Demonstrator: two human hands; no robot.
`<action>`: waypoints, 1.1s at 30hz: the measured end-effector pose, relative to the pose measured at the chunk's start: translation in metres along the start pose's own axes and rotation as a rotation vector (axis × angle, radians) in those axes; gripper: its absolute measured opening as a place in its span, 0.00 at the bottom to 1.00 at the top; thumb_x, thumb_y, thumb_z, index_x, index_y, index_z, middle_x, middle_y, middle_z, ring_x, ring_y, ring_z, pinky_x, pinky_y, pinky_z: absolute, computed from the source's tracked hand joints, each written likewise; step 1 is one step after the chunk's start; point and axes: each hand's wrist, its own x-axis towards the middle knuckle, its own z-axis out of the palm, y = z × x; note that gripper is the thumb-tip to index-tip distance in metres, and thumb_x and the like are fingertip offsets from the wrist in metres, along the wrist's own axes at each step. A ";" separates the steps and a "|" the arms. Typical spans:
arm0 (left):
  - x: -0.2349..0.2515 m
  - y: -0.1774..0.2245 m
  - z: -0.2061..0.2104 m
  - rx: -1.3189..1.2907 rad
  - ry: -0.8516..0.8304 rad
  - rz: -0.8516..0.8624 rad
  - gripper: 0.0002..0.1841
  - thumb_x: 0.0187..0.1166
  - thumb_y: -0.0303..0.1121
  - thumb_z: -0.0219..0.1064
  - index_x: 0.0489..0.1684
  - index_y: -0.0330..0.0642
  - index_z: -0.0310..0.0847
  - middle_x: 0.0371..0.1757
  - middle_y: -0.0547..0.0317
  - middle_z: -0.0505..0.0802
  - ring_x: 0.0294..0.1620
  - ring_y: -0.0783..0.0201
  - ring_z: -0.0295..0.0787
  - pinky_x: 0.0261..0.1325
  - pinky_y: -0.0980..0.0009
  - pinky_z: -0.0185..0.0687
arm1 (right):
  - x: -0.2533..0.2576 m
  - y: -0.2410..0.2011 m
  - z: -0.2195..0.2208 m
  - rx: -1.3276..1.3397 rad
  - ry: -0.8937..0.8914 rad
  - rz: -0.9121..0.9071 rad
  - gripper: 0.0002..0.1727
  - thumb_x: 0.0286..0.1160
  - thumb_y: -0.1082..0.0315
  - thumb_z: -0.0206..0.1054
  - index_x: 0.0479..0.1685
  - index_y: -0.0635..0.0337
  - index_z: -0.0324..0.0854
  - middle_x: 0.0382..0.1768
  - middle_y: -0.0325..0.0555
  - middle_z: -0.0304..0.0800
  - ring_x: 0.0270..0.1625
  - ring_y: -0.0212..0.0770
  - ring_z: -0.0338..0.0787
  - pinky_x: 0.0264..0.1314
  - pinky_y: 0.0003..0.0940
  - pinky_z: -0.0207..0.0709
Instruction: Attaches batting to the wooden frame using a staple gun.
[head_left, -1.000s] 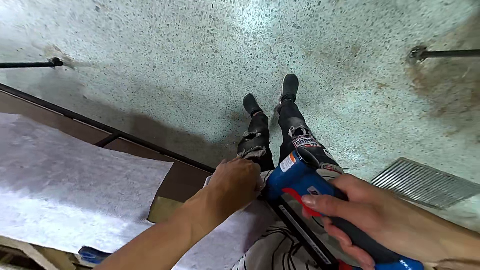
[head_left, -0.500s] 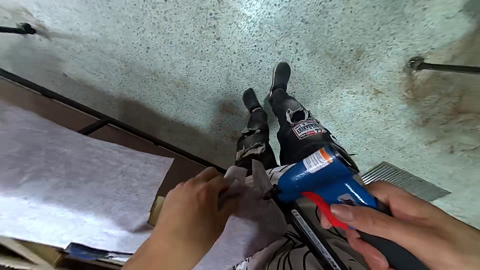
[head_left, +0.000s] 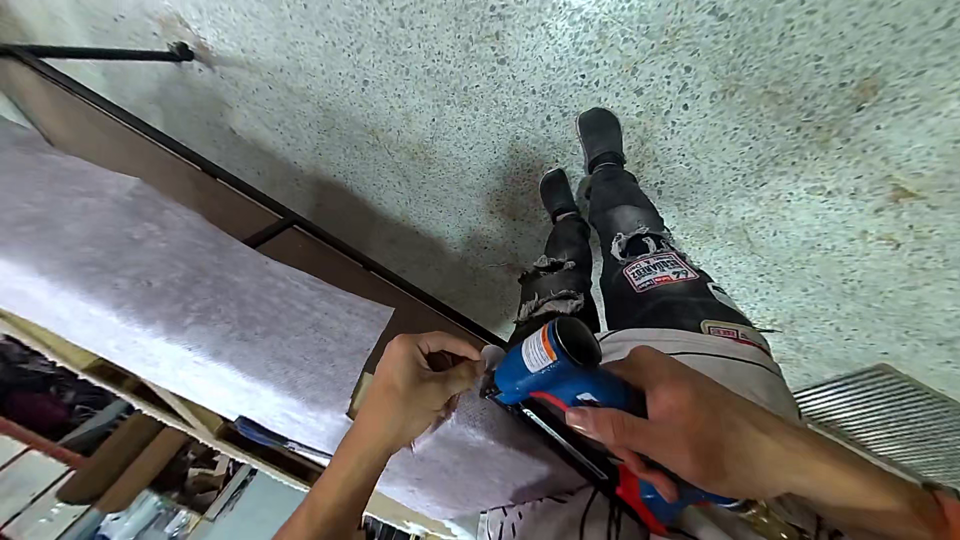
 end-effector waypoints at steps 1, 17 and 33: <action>0.000 -0.001 0.000 -0.029 -0.002 -0.016 0.06 0.69 0.36 0.82 0.40 0.54 0.96 0.25 0.58 0.93 0.15 0.65 0.82 0.17 0.71 0.79 | 0.003 -0.003 -0.001 -0.003 -0.004 0.009 0.24 0.80 0.36 0.64 0.35 0.48 0.85 0.16 0.40 0.83 0.13 0.36 0.84 0.16 0.33 0.83; 0.012 -0.023 -0.007 0.011 -0.033 -0.112 0.19 0.85 0.55 0.64 0.48 0.50 0.92 0.39 0.61 0.95 0.39 0.63 0.92 0.44 0.63 0.89 | 0.021 -0.025 -0.011 -0.045 -0.045 0.117 0.23 0.83 0.40 0.64 0.37 0.51 0.85 0.16 0.45 0.83 0.12 0.39 0.83 0.17 0.33 0.83; 0.057 -0.038 0.002 -0.199 -0.490 -0.365 0.13 0.82 0.35 0.63 0.25 0.45 0.88 0.24 0.66 0.91 0.27 0.75 0.86 0.33 0.75 0.82 | 0.023 -0.042 -0.090 -0.190 0.112 -0.059 0.44 0.83 0.70 0.65 0.91 0.16 0.53 0.43 0.54 0.91 0.17 0.50 0.88 0.15 0.51 0.89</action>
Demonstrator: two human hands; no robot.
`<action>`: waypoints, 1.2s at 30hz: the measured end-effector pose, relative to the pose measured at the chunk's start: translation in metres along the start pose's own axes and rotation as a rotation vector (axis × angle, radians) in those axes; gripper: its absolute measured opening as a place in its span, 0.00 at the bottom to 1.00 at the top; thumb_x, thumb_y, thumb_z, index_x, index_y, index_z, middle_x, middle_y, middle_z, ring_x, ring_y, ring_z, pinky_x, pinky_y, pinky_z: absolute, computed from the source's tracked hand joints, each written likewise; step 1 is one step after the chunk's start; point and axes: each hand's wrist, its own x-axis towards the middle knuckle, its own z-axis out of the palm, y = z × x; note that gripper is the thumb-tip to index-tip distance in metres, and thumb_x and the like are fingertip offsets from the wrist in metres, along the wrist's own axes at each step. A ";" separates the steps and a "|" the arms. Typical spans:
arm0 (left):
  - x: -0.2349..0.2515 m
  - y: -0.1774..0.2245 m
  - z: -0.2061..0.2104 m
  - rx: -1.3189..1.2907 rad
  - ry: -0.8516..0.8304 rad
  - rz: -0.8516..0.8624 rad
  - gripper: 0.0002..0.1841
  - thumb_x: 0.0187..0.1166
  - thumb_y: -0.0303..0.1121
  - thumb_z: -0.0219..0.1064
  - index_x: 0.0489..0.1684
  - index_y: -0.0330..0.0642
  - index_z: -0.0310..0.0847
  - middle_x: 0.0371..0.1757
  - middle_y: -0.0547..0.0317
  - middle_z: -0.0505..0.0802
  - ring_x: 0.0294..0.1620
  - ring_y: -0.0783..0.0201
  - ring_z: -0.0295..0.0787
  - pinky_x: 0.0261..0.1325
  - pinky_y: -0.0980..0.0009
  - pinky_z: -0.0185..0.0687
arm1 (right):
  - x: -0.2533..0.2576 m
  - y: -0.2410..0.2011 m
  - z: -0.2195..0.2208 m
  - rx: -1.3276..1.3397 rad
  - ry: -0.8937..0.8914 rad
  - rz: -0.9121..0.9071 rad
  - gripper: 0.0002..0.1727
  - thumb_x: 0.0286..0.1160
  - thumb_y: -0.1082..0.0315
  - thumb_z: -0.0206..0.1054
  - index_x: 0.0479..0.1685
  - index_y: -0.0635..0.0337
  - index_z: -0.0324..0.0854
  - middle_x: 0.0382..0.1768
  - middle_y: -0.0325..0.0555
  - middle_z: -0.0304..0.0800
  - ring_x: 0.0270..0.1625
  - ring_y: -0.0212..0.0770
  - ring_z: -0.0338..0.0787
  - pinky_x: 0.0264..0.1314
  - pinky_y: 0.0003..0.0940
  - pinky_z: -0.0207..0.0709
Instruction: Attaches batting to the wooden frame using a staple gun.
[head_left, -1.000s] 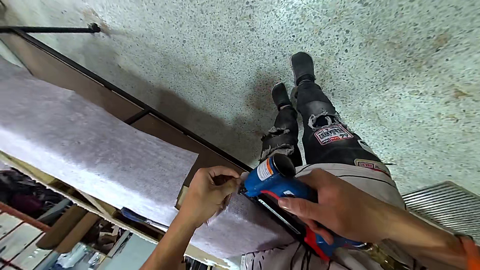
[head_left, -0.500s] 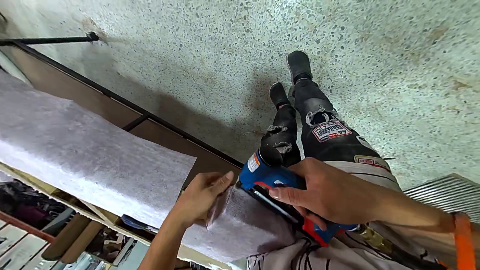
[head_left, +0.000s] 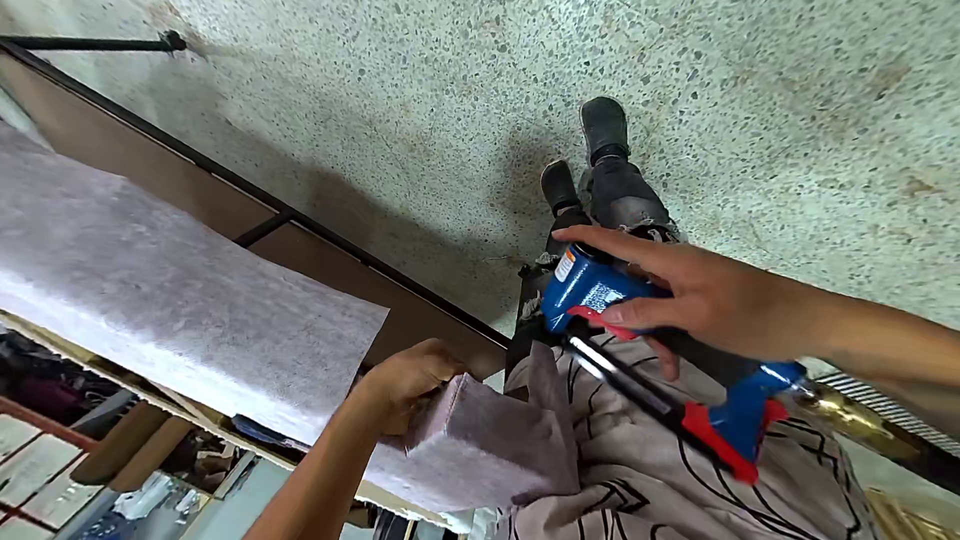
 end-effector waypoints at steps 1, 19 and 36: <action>-0.004 0.001 0.001 0.016 0.031 0.000 0.14 0.83 0.35 0.64 0.25 0.44 0.87 0.23 0.65 0.90 0.26 0.74 0.85 0.32 0.74 0.81 | 0.015 0.010 -0.001 0.274 -0.114 0.042 0.41 0.85 0.74 0.60 0.91 0.22 0.53 0.47 0.61 0.89 0.16 0.55 0.87 0.14 0.54 0.87; -0.015 -0.003 -0.007 0.152 0.115 -0.085 0.14 0.80 0.43 0.68 0.25 0.47 0.85 0.19 0.66 0.82 0.20 0.71 0.76 0.26 0.70 0.72 | 0.129 0.047 0.032 0.769 -0.763 0.509 0.32 0.94 0.57 0.48 0.92 0.21 0.42 0.36 0.59 0.85 0.10 0.37 0.77 0.10 0.30 0.76; -0.053 -0.024 0.075 0.409 0.718 0.385 0.19 0.77 0.56 0.58 0.49 0.61 0.90 0.40 0.75 0.92 0.39 0.75 0.89 0.38 0.65 0.88 | 0.028 0.013 -0.046 0.318 -0.056 0.122 0.33 0.91 0.61 0.51 0.90 0.23 0.44 0.44 0.58 0.88 0.12 0.48 0.81 0.08 0.43 0.80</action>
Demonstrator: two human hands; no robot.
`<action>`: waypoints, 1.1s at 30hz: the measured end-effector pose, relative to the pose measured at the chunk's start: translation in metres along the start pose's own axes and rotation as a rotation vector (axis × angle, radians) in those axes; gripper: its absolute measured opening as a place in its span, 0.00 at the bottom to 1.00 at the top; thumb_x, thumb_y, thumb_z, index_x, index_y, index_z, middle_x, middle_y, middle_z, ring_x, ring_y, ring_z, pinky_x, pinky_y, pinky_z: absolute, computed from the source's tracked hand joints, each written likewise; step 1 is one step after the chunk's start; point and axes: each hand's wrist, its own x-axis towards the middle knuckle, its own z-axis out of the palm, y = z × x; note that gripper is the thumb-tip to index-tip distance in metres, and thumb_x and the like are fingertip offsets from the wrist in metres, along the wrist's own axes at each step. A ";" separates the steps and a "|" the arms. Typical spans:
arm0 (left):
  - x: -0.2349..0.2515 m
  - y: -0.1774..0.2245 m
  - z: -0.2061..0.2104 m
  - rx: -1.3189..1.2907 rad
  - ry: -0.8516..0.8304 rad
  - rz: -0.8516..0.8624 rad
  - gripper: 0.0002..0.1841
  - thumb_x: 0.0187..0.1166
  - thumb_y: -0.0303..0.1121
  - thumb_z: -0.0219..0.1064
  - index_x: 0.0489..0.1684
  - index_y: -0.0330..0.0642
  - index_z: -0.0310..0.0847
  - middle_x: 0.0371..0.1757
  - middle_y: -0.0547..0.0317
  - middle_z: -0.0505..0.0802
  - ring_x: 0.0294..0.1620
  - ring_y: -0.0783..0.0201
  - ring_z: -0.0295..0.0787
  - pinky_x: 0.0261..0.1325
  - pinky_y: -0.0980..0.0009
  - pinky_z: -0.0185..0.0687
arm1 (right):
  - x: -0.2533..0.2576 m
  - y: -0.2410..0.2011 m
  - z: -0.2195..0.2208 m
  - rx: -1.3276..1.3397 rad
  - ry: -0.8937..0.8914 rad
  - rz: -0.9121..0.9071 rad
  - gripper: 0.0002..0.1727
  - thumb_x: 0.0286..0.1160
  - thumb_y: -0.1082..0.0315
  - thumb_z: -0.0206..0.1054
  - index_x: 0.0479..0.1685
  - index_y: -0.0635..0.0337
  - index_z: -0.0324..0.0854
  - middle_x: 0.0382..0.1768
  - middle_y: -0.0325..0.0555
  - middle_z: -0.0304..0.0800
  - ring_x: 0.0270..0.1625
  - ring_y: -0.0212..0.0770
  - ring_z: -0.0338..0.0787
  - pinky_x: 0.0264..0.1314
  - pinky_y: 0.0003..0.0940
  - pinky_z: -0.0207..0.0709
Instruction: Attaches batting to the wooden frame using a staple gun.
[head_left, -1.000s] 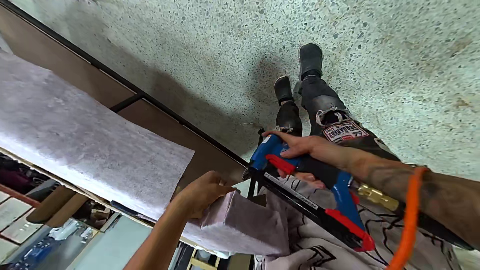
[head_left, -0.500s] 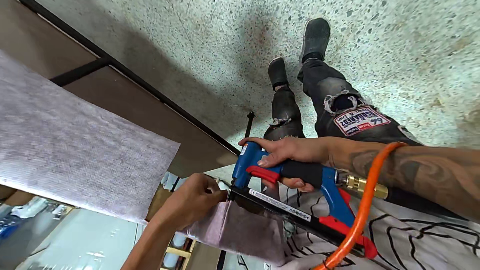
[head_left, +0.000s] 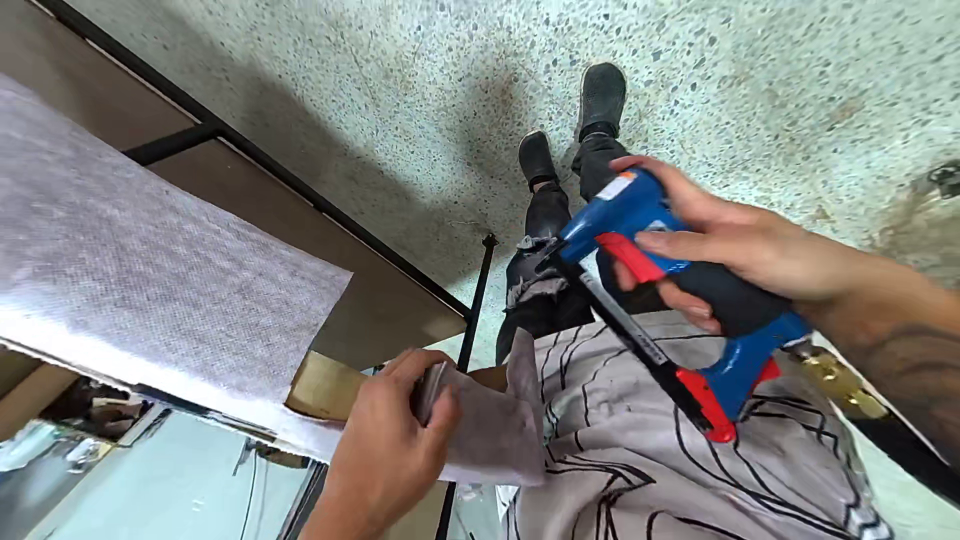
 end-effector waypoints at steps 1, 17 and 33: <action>-0.003 0.007 0.003 0.069 0.001 0.021 0.19 0.73 0.54 0.62 0.55 0.61 0.89 0.53 0.74 0.93 0.52 0.72 0.90 0.49 0.61 0.91 | -0.019 0.000 -0.003 -0.030 0.091 -0.040 0.35 0.89 0.62 0.54 0.90 0.23 0.46 0.44 0.57 0.88 0.12 0.49 0.81 0.08 0.43 0.80; -0.037 0.040 0.093 0.262 0.837 0.027 0.32 0.70 0.45 0.67 0.76 0.40 0.77 0.83 0.45 0.77 0.84 0.42 0.69 0.86 0.37 0.56 | -0.159 0.006 0.011 -1.097 1.005 -0.079 0.54 0.81 0.63 0.67 0.96 0.19 0.29 0.29 0.67 0.86 0.24 0.69 0.86 0.25 0.73 0.77; -0.071 0.020 0.183 0.066 1.101 0.126 0.41 0.84 0.64 0.50 0.90 0.44 0.64 0.91 0.55 0.69 0.93 0.53 0.57 0.91 0.38 0.50 | -0.152 -0.069 0.118 -1.848 0.619 0.054 0.20 0.75 0.63 0.67 0.61 0.65 0.80 0.43 0.62 0.91 0.49 0.63 0.92 0.51 0.64 0.84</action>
